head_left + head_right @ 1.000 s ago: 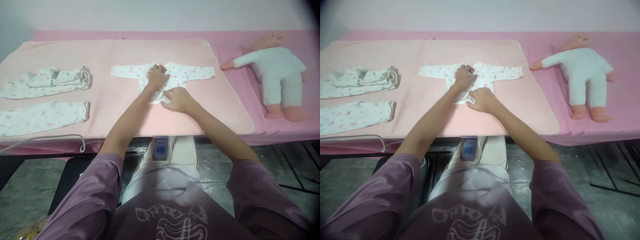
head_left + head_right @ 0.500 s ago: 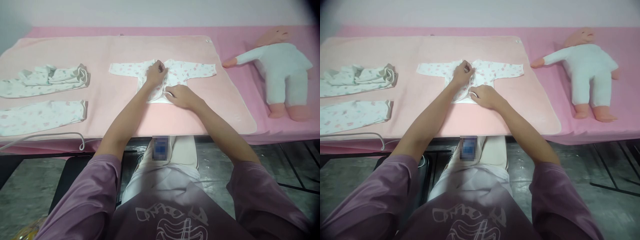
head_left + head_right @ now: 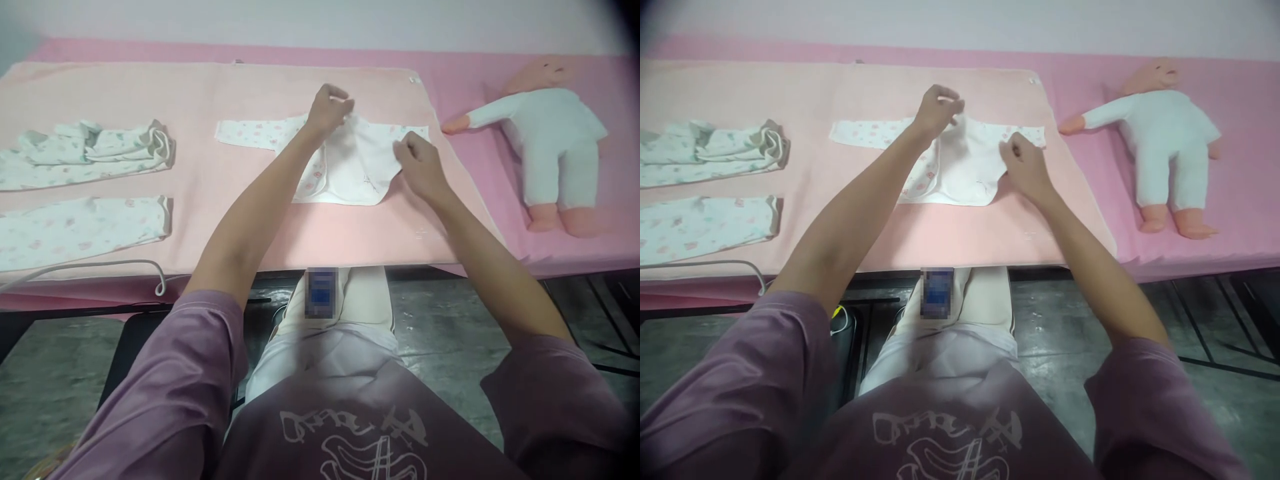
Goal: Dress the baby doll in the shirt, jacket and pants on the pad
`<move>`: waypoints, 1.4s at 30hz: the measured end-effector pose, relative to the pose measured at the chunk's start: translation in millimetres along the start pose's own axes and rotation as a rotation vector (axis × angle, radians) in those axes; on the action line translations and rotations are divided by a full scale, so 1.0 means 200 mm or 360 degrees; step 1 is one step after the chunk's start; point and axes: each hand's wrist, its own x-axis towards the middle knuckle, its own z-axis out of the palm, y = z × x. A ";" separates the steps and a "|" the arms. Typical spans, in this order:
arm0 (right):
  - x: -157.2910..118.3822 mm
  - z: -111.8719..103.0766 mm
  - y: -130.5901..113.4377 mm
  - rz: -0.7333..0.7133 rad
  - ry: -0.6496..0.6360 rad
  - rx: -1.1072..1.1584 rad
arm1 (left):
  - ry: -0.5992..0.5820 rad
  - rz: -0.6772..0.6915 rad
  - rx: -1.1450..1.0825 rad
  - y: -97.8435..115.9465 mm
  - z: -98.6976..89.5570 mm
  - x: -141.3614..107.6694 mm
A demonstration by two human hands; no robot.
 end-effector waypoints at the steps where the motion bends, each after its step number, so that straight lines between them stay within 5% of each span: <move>1: -0.01 -0.05 0.07 0.0023 0.0022 -0.0048 | -0.0034 0.0010 -0.0033 0.04 0.00 0.00; 6: -0.17 -0.20 0.28 0.0124 0.0059 -0.0436 | -0.0318 0.0402 -0.0076 0.10 0.08 -0.07; 10: -0.23 -0.18 0.23 -0.0104 0.0163 -0.0435 | -0.0384 0.0498 0.0051 0.05 0.20 -0.09; 18: -0.14 0.01 -0.01 -0.0441 -0.0598 -0.0177 | -0.0478 0.0494 0.0243 0.01 0.26 -0.02; 26: -0.15 0.03 0.00 -0.0428 -0.0759 -0.0237 | -0.0436 0.0462 0.0312 0.06 0.29 -0.04; 32: -0.16 -0.01 -0.19 -0.0504 -0.0483 -0.0359 | -0.0123 0.0426 0.0143 0.05 0.10 -0.12; 37: -0.02 0.08 -0.35 -0.0287 -0.0374 -0.0280 | -0.0054 0.0240 0.0251 -0.18 -0.13 -0.24; 42: 0.21 0.31 -0.46 -0.0237 -0.0551 -0.0287 | -0.0134 0.0153 0.0262 -0.39 -0.19 -0.35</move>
